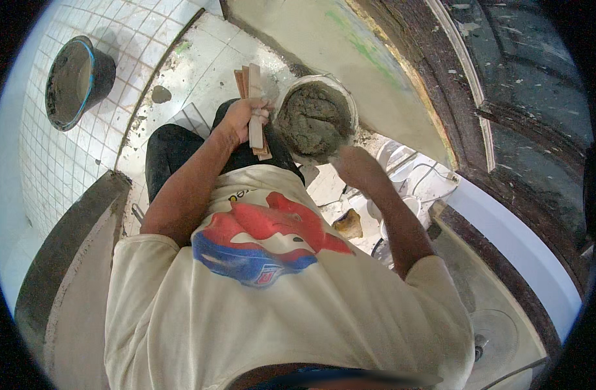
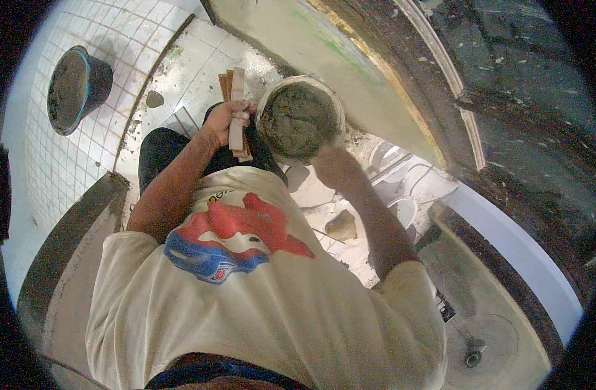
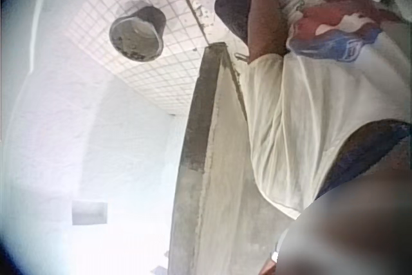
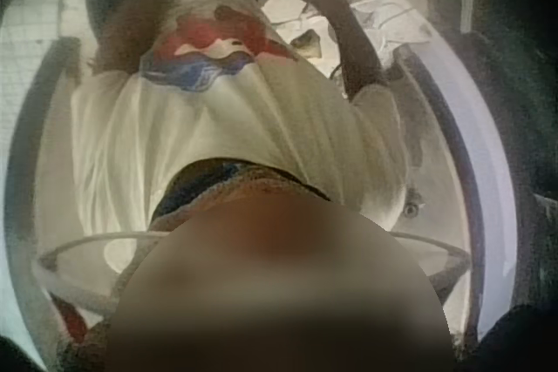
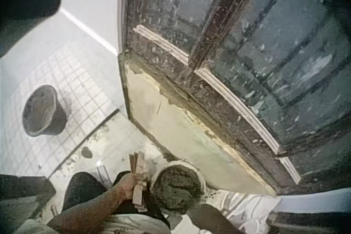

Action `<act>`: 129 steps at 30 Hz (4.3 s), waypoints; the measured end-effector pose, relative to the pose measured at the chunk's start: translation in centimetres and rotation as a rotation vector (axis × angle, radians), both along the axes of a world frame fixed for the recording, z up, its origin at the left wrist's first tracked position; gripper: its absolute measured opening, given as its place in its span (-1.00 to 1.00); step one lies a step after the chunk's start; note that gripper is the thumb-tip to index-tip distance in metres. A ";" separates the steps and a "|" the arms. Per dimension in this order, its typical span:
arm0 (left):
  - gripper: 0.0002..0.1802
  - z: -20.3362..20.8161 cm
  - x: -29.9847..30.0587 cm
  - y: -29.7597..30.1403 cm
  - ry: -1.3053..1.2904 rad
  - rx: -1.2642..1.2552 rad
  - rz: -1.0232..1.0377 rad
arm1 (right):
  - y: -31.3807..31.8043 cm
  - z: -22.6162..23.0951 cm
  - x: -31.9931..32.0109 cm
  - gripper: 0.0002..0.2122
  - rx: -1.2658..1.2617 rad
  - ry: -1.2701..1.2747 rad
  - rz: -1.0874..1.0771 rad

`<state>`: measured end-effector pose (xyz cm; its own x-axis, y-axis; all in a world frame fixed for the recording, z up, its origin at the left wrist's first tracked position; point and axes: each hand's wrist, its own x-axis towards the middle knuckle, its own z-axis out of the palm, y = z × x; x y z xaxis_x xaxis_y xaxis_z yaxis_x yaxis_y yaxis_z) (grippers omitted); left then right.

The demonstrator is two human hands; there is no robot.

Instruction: The person scoops cement from a bucket using a trowel and applies it to the floor around a tiled area. They smooth the cement with the trowel and use wooden sticks to align the edges of the tiles.

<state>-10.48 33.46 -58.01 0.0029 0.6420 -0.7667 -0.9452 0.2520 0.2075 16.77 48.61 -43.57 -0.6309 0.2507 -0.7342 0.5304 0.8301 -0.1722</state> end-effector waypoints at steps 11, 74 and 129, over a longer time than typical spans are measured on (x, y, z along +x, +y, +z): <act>-0.82 -1.0 -0.5 -0.6 -0.087 0.114 -0.025 | 0.2 -2.9 0.7 -0.75 0.158 0.097 -0.206; -0.77 11.7 -5.2 -26.5 0.048 0.145 0.525 | -3.6 -1.9 -14.0 -0.84 0.462 0.074 0.250; -0.47 16.8 -6.2 -19.1 0.406 -0.126 0.187 | -2.5 -4.7 -2.7 -0.81 0.192 0.234 -0.030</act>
<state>-16.65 14.37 -41.22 -0.4210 0.5044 -0.7539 -0.8253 0.1318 0.5490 14.09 46.14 -48.29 -0.7676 0.3919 -0.5071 0.5195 0.8438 -0.1342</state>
